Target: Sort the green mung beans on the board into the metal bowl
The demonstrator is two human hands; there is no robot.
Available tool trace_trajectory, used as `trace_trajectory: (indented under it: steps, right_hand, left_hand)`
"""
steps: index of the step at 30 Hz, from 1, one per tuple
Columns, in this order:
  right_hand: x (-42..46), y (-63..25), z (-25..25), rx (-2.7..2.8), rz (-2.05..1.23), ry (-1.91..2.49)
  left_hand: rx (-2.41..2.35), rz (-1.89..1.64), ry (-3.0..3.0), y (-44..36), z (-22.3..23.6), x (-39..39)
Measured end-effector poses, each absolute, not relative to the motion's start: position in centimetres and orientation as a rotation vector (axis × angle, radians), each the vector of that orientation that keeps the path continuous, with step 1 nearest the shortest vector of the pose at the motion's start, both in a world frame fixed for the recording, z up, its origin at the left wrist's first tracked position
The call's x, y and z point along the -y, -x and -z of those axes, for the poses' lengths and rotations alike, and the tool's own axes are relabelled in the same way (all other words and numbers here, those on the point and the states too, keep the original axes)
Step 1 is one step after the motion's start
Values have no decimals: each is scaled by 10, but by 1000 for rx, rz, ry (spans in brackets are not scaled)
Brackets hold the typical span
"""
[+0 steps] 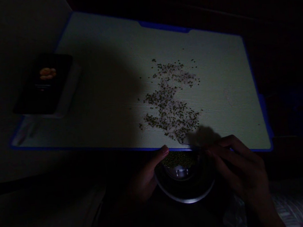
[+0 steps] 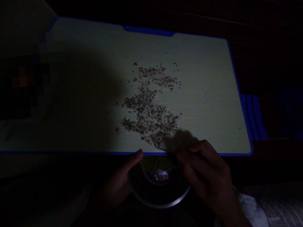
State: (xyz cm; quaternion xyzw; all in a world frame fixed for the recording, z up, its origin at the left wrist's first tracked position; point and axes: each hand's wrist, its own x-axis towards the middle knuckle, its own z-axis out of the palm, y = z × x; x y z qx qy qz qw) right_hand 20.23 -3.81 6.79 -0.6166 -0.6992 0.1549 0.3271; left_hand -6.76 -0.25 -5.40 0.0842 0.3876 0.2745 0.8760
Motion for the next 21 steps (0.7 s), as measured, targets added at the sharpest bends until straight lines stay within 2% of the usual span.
trace_trajectory:
  steps: [9,21]
  right_hand:
    - [35,-210,-70,1649,-309,1807]
    - [39,-206,-69,1816,-404,1650]
  left_hand:
    - [-863,-575,-277,69,51,1]
    - [-834,-612,-274,70,51,2]
